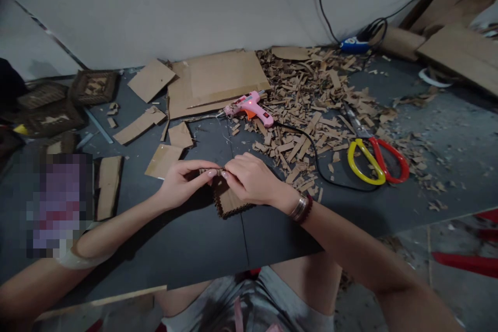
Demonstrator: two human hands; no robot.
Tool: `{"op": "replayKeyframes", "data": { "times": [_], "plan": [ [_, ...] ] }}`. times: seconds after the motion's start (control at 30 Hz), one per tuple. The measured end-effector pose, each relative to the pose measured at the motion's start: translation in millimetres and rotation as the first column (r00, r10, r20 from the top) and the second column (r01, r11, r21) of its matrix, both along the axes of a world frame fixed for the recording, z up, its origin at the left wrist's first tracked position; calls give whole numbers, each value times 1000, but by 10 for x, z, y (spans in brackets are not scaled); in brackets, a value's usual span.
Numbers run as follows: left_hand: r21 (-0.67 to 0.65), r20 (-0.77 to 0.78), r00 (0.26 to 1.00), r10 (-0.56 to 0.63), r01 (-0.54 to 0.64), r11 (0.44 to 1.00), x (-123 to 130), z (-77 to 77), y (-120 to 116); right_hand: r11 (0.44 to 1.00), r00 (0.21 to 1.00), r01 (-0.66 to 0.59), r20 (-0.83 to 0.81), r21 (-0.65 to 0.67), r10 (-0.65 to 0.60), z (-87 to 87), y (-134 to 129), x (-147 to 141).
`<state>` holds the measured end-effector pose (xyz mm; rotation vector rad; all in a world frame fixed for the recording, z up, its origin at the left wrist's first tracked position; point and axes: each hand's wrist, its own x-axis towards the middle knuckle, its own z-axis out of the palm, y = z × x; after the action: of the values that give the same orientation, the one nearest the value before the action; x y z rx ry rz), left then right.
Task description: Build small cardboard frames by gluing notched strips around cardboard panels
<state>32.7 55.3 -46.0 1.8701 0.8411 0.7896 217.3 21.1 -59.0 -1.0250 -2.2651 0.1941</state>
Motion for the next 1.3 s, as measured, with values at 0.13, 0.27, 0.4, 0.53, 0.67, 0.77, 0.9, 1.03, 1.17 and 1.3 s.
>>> {"op": "replayKeyframes", "data": {
  "times": [0.13, 0.27, 0.4, 0.53, 0.67, 0.77, 0.9, 1.03, 1.17, 1.3],
  "plan": [
    [0, -2, 1000, 5, -5, 1000, -5, -4, 1, 1000, 1000, -11, 5, -3, 11, 9, 3, 6],
    [1, -5, 1000, -2, 2, 1000, -5, -3, 0, 1000, 1000, -4, 1, 6, 4, 6, 4, 8],
    [-1, 7, 1000, -4, 4, 1000, -2, 7, -2, 1000, 1000, -6, 13, -3, 6, -1, 3, 7],
    [-2, 8, 1000, -10, 10, 1000, -4, 11, -1, 1000, 1000, 5, 15, -10, -5, -11, 4, 4],
    [-1, 2, 1000, -17, 17, 1000, -7, 6, -2, 1000, 1000, 21, 8, 9, -21, -24, 7, -2],
    [8, -3, 1000, -15, 15, 1000, -7, 5, -3, 999, 1000, 30, 8, 15, -30, -28, 8, -9],
    [15, -8, 1000, -14, 15, 1000, -7, 3, -3, 999, 999, 34, 3, 16, -34, -27, 8, -13],
    [21, -20, 1000, 1, 0, 1000, -8, -4, -1, 999, 999, 39, 6, 10, -39, -27, 9, -13],
    [29, -13, 1000, -2, 2, 1000, -7, -4, 1, 999, 999, 39, 9, 2, -39, -23, 5, -8],
    [28, -7, 1000, 0, 0, 1000, -3, 0, 1, 999, 1000, 26, 11, -18, -26, -7, -4, 3]
  ]
}}
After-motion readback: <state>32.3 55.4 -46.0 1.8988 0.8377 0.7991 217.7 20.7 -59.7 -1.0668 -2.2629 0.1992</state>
